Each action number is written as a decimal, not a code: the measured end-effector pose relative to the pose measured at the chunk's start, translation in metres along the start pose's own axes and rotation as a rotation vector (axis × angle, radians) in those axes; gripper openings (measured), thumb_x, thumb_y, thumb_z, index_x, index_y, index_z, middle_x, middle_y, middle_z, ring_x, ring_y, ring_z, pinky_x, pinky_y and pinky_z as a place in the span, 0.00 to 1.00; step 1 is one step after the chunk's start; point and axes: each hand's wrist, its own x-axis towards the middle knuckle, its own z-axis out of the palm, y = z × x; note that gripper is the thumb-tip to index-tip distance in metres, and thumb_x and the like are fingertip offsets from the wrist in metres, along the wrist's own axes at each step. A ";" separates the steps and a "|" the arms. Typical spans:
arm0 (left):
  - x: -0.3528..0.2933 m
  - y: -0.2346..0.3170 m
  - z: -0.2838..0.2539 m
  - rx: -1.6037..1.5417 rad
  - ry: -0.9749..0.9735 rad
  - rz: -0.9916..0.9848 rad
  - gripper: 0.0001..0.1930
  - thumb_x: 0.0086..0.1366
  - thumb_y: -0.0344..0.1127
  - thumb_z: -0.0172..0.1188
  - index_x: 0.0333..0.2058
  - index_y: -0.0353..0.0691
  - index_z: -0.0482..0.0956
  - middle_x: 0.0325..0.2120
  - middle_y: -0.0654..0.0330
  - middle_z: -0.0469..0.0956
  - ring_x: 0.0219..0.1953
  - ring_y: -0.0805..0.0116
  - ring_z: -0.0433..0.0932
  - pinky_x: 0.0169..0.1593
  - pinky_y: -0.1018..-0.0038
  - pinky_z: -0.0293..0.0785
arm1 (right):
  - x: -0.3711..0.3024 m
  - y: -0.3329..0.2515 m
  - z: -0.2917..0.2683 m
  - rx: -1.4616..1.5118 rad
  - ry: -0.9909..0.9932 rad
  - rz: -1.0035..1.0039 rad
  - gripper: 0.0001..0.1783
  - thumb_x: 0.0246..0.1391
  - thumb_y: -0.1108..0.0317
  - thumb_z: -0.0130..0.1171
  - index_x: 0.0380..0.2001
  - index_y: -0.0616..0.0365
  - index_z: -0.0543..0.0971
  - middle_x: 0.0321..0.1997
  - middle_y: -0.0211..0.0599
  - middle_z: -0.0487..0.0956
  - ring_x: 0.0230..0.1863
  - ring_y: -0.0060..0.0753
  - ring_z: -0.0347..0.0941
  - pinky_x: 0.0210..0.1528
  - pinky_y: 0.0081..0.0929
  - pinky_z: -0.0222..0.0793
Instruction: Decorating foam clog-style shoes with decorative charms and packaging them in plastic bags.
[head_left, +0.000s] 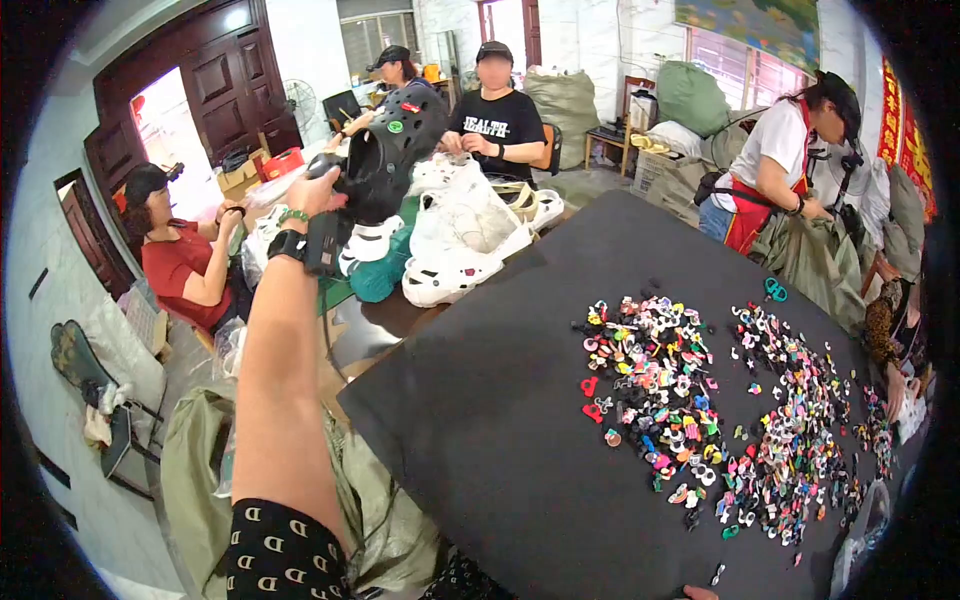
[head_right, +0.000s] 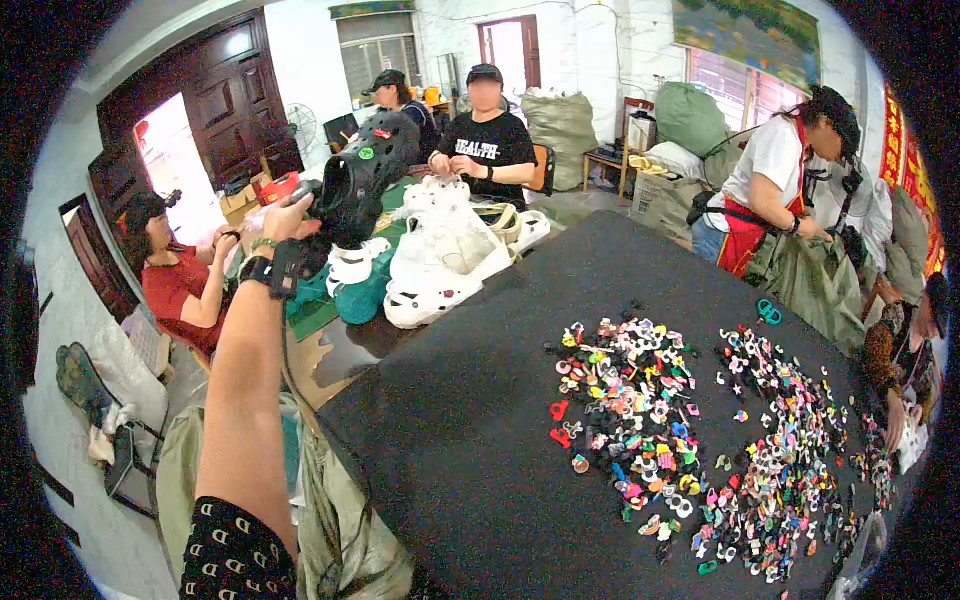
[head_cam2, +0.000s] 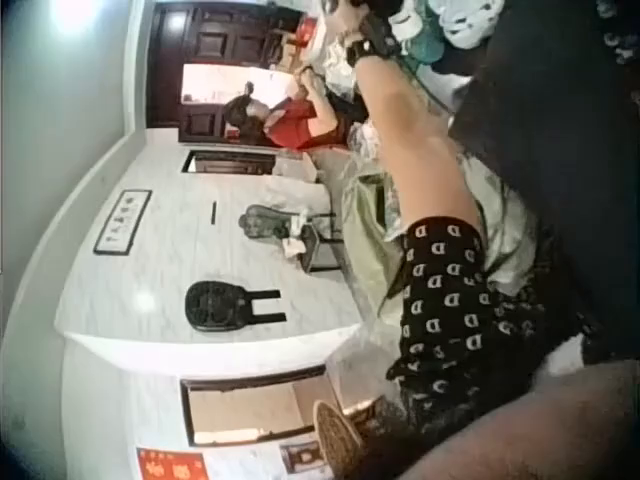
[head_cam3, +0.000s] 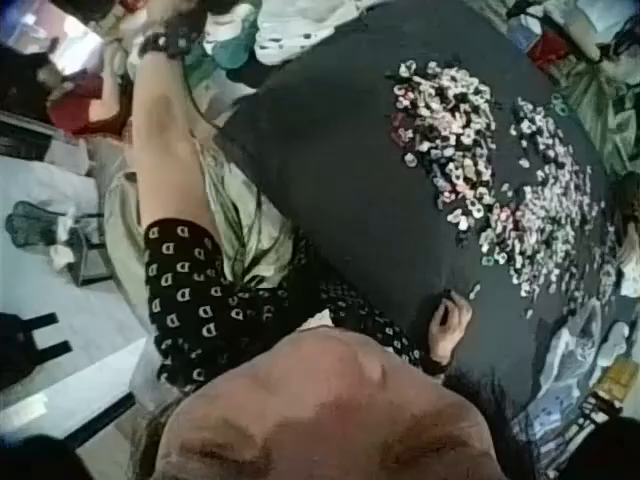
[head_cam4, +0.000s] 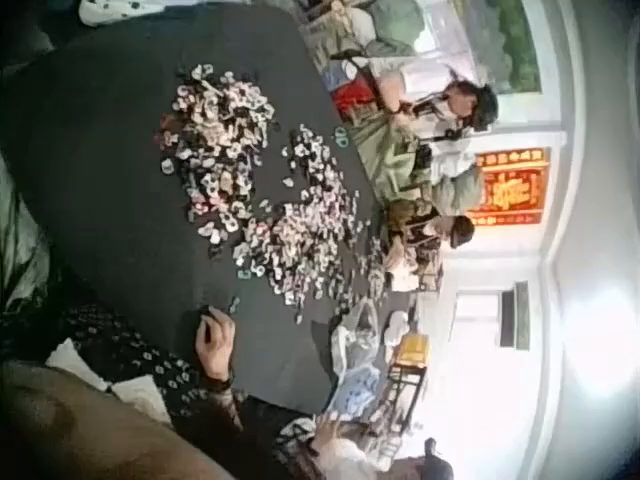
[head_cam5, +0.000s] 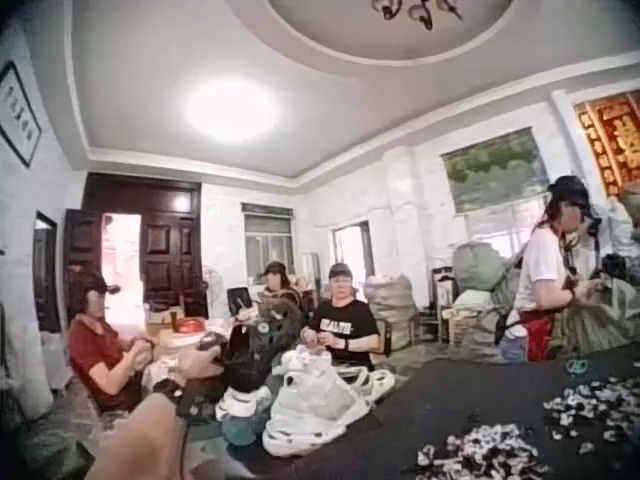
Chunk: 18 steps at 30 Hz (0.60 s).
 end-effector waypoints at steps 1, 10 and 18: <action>0.014 -0.011 0.009 0.110 0.283 0.109 0.34 0.58 0.58 0.59 0.47 0.28 0.78 0.35 0.50 0.83 0.43 0.56 0.82 0.52 0.65 0.73 | -0.004 -0.003 -0.005 -0.003 0.002 0.010 0.11 0.51 0.82 0.60 0.39 0.63 0.75 0.46 0.50 0.76 0.46 0.56 0.73 0.48 0.45 0.72; -0.060 -0.076 0.144 0.188 0.223 0.454 0.16 0.56 0.42 0.63 0.37 0.36 0.84 0.32 0.45 0.83 0.37 0.53 0.83 0.43 0.67 0.76 | 0.003 -0.003 -0.004 -0.001 0.009 0.048 0.10 0.50 0.83 0.59 0.38 0.65 0.75 0.45 0.50 0.76 0.44 0.55 0.74 0.48 0.44 0.72; -0.259 -0.104 0.139 0.035 0.064 0.519 0.09 0.60 0.31 0.60 0.38 0.37 0.83 0.37 0.51 0.83 0.40 0.57 0.81 0.46 0.68 0.76 | -0.002 0.009 0.007 0.033 -0.003 -0.043 0.09 0.51 0.80 0.59 0.38 0.62 0.77 0.45 0.49 0.77 0.46 0.54 0.73 0.50 0.44 0.71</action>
